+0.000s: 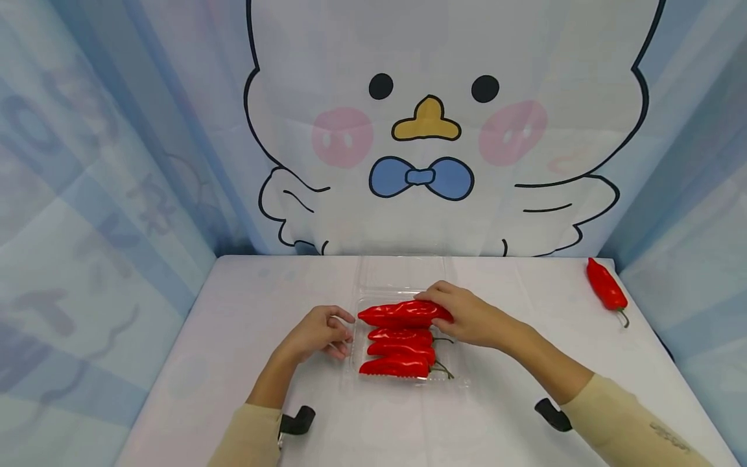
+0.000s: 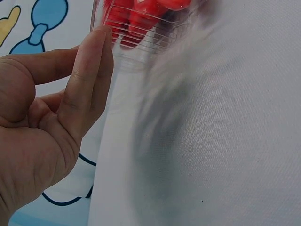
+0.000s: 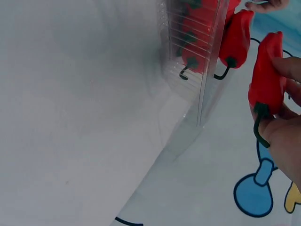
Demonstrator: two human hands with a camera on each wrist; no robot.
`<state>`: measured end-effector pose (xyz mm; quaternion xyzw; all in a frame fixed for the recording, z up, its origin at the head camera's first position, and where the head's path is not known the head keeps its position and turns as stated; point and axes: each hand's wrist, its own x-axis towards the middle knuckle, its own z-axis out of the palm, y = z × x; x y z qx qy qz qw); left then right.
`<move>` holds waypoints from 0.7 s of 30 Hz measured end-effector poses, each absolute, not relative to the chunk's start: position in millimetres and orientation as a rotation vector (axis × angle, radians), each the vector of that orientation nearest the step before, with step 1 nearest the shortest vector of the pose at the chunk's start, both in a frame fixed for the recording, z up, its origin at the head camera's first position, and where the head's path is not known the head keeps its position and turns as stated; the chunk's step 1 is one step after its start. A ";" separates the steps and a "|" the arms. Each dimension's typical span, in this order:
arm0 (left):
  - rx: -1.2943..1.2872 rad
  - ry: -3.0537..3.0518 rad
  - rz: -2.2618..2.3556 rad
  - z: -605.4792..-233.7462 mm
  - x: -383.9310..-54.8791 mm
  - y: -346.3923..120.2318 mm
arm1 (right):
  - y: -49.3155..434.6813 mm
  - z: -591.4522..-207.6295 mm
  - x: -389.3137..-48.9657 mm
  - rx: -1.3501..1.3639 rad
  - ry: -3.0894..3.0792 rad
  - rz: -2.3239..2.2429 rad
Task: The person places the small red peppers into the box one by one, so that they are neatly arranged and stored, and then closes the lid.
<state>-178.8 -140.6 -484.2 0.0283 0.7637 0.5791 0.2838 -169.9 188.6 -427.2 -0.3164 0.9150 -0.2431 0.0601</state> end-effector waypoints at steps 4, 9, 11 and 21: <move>0.075 2.054 1.542 -484.5 -179.4 -140.8 | 180.8 -429.7 -168.6 -0.958 2.742 -0.733; 0.077 2.054 1.544 -485.7 -180.7 -141.4 | 174.0 -432.8 -169.2 -0.993 2.718 -0.733; 0.082 2.049 1.548 -486.0 -181.0 -141.6 | 171.6 -433.8 -169.6 -1.006 2.713 -0.730; 0.096 2.046 1.550 -488.8 -181.4 -142.6 | 161.1 -441.1 -168.9 -1.025 2.770 -0.624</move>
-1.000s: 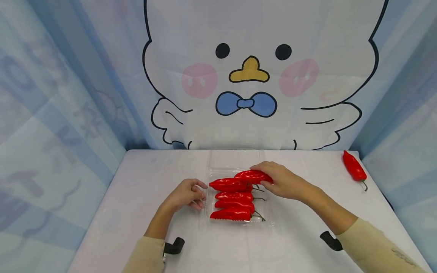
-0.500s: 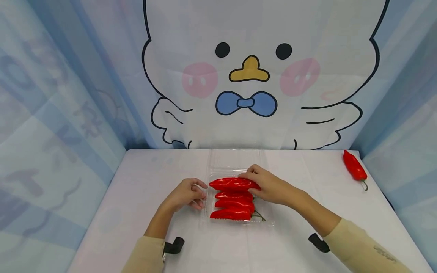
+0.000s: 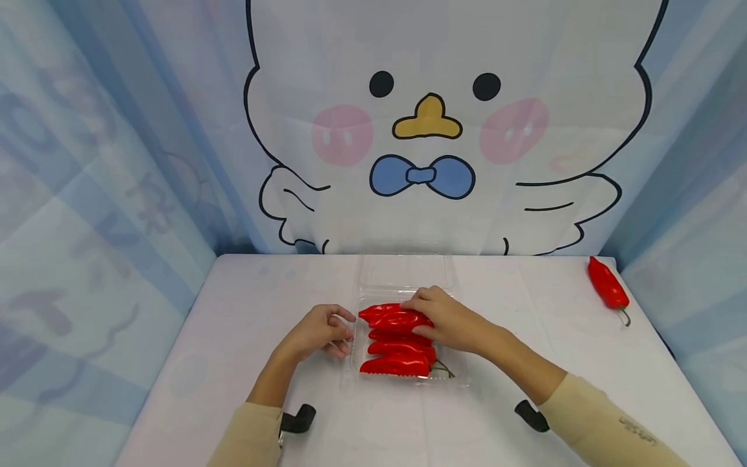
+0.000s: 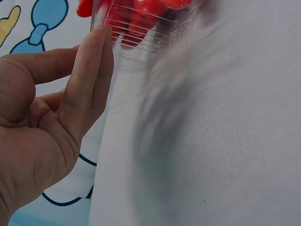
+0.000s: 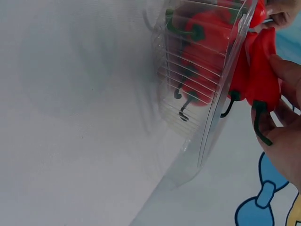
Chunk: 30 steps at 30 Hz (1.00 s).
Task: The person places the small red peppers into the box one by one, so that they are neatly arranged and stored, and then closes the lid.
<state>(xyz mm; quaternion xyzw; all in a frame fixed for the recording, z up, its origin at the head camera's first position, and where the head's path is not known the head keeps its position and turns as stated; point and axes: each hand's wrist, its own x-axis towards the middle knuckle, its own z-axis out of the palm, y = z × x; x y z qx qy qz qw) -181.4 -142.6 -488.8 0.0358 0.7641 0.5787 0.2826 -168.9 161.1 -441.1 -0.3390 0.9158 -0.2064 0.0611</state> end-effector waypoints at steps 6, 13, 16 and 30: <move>0.078 2.044 1.555 -487.2 -181.0 -140.6 | 156.4 -444.4 -169.5 -1.068 2.780 -0.598; 0.081 2.060 1.541 -487.0 -180.4 -140.0 | 150.2 -450.0 -167.0 -1.122 2.790 -0.570; 0.076 2.059 1.538 -487.0 -180.3 -140.0 | 147.5 -452.0 -166.0 -1.120 2.797 -0.574; 0.066 2.071 1.519 -484.4 -179.9 -140.1 | 138.5 -461.5 -161.6 -1.137 2.891 -0.474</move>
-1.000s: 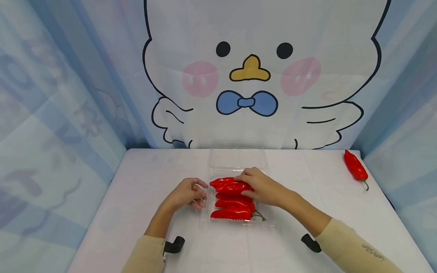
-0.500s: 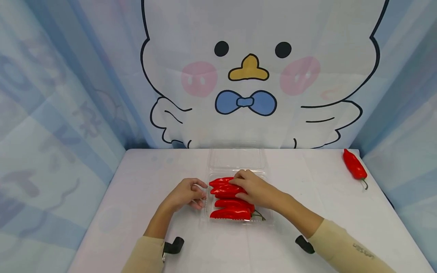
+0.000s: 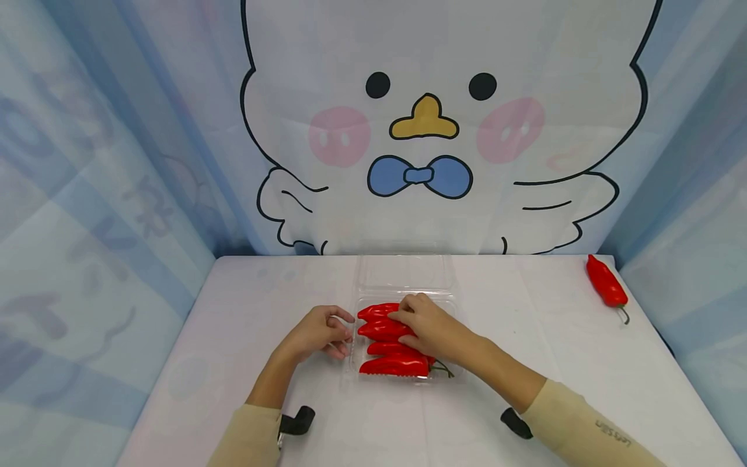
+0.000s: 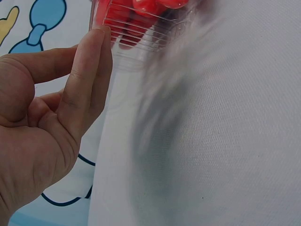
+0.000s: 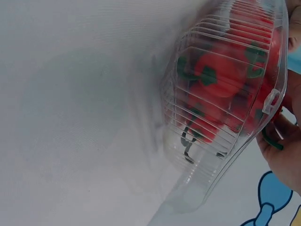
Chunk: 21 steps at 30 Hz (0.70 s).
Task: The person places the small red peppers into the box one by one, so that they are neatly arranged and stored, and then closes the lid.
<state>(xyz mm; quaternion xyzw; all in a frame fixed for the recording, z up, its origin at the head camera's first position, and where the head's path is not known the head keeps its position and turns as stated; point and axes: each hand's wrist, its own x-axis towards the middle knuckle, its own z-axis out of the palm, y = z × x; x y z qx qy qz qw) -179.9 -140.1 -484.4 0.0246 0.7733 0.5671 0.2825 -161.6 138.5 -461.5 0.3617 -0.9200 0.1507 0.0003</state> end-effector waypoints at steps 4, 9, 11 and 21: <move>0.075 2.087 1.514 -483.5 -179.3 -139.8 | 137.2 -463.4 -160.1 1.132 -2.851 0.464; 0.072 2.084 1.513 -483.6 -179.0 -139.6 | 135.9 -464.3 -158.9 1.138 -2.821 0.479; 0.061 2.080 1.512 -484.0 -179.4 -139.2 | 135.9 -464.7 -158.6 1.137 -2.814 0.481; 0.065 2.097 1.504 -484.2 -179.7 -139.6 | 136.1 -467.6 -158.0 1.086 -2.840 0.496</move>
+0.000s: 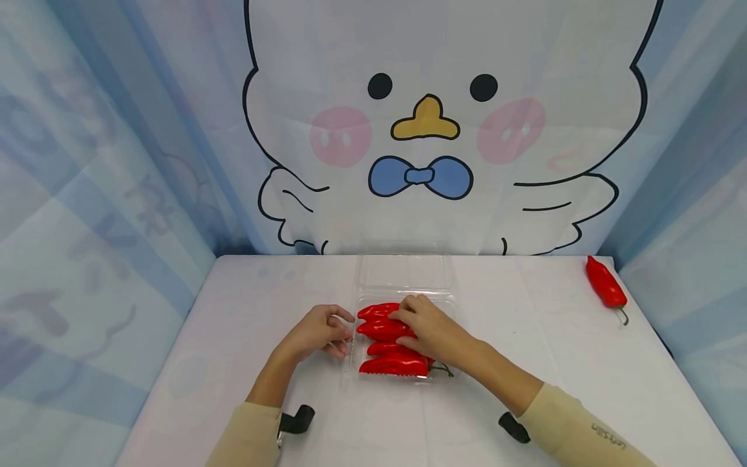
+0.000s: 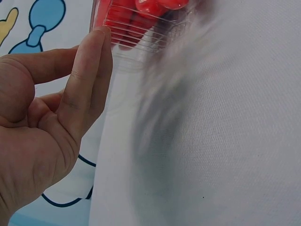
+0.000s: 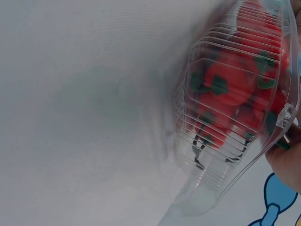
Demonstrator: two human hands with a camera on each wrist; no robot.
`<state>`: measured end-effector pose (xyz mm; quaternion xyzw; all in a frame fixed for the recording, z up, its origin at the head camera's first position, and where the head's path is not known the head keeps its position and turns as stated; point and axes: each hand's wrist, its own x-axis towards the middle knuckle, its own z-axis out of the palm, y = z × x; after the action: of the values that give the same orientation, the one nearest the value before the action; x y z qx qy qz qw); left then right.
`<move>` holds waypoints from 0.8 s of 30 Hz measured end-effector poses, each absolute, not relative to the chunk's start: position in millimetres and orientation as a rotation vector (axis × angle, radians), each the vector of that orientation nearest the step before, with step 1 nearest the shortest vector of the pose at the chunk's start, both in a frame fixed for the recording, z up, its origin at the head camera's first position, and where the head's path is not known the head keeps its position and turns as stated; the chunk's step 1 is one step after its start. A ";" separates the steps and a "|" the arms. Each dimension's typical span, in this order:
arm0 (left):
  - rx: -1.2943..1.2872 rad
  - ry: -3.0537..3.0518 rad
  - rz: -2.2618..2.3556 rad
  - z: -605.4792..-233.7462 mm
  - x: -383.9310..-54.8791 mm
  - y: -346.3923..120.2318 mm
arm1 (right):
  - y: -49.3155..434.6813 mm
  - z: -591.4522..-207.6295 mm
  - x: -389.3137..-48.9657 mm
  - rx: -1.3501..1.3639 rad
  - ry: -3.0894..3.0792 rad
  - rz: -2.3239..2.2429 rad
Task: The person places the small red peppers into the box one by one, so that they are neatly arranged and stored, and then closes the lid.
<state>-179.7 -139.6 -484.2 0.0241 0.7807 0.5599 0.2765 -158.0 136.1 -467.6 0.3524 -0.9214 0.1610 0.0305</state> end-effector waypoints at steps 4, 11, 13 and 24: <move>0.071 2.096 1.502 -485.5 -180.6 -140.0 | 137.0 -467.0 -157.4 1.080 -2.839 0.503; 0.079 2.083 1.512 -486.2 -180.9 -140.2 | 140.3 -464.3 -156.4 1.058 -2.856 0.555; 0.077 2.083 1.511 -485.9 -180.9 -139.9 | 141.4 -464.3 -156.3 1.059 -2.859 0.559; 0.091 2.086 1.512 -482.3 -179.3 -139.3 | 150.6 -461.3 -155.5 0.980 -2.883 0.616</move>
<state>-179.3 -139.3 -482.3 0.0338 0.7774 0.5632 0.2781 -155.5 150.6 -461.3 0.3155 -0.9278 0.1983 0.0175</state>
